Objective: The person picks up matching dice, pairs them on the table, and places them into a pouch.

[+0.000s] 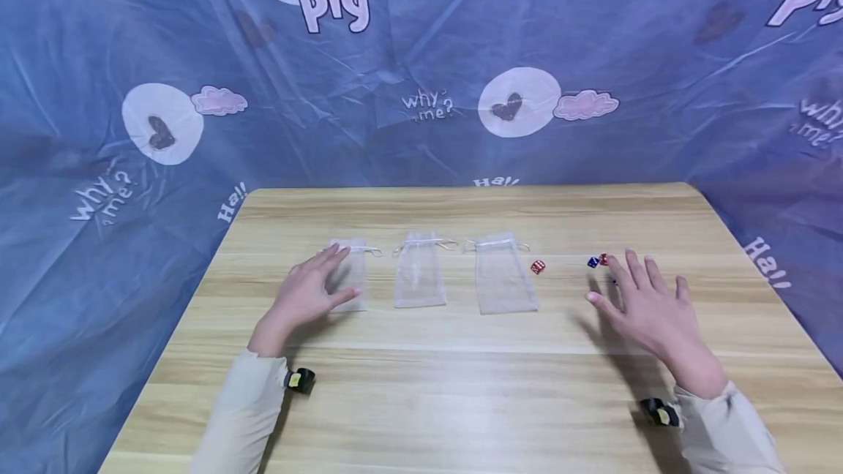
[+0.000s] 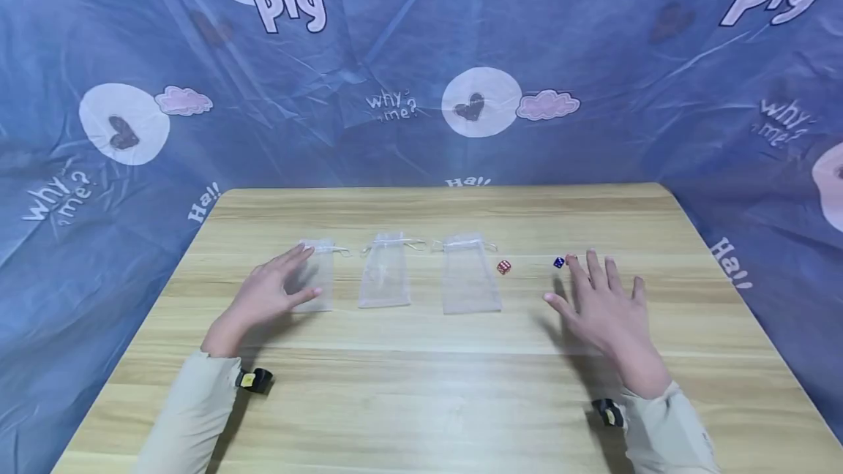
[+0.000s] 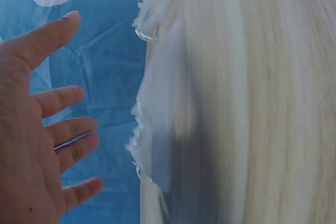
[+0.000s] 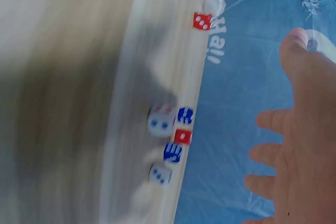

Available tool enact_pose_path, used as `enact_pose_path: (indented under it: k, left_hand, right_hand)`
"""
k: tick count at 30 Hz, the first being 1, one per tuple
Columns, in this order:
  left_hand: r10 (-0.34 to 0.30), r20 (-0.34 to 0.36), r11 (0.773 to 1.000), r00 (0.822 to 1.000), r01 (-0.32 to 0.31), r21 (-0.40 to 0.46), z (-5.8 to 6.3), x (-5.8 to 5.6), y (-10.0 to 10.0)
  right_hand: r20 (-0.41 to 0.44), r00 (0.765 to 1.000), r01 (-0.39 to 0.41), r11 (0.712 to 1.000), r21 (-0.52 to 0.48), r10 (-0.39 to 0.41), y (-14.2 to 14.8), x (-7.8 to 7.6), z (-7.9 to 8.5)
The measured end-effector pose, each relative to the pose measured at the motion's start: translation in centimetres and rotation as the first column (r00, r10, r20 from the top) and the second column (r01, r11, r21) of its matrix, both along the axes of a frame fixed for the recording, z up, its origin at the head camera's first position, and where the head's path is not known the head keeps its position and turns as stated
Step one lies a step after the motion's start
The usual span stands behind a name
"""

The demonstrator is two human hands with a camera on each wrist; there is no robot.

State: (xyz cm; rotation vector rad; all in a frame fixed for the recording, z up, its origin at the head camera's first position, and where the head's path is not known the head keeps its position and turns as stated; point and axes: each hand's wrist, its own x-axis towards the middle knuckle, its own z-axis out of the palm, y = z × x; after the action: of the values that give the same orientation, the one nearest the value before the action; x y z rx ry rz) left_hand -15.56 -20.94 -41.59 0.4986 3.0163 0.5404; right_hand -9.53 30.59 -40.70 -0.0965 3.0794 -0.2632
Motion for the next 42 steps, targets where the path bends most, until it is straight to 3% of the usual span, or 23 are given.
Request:
enact_pose_path:
  k: [5,11,17,26,35,42]
  left_hand:
    - [-0.017,0.071,0.995,0.997,0.010,0.101,0.0,-0.5,-0.8]
    - [-0.056,0.177,0.962,0.983,0.006,0.273,-0.1,-1.0,-1.4]
    - [-0.070,0.227,0.939,0.971,-0.012,0.343,-0.8,-1.6,-2.1]
    - [-0.108,0.312,0.942,0.944,-0.003,0.334,-2.0,-1.9,-2.8]
    - [-0.120,0.320,0.957,0.940,0.024,0.289,-2.9,-2.8,-2.7]
    - [-0.105,0.339,0.958,0.935,0.004,0.286,-3.0,-3.3,-2.0]
  right_hand:
    - [-0.009,1.000,-0.005,1.000,0.018,0.006,1.2,0.7,-0.2]
    - [-0.024,0.999,-0.022,1.000,0.016,0.023,2.3,1.6,-0.5]
    - [-0.064,0.997,-0.043,0.999,0.008,0.043,3.3,2.4,-0.7]
    - [-0.061,0.996,-0.063,0.998,0.007,0.063,4.2,3.0,-1.0]
    - [-0.049,0.993,-0.108,0.994,-0.016,0.107,4.3,3.1,-1.1]
    - [-0.065,0.988,-0.141,0.990,-0.011,0.140,4.3,3.0,-1.2]
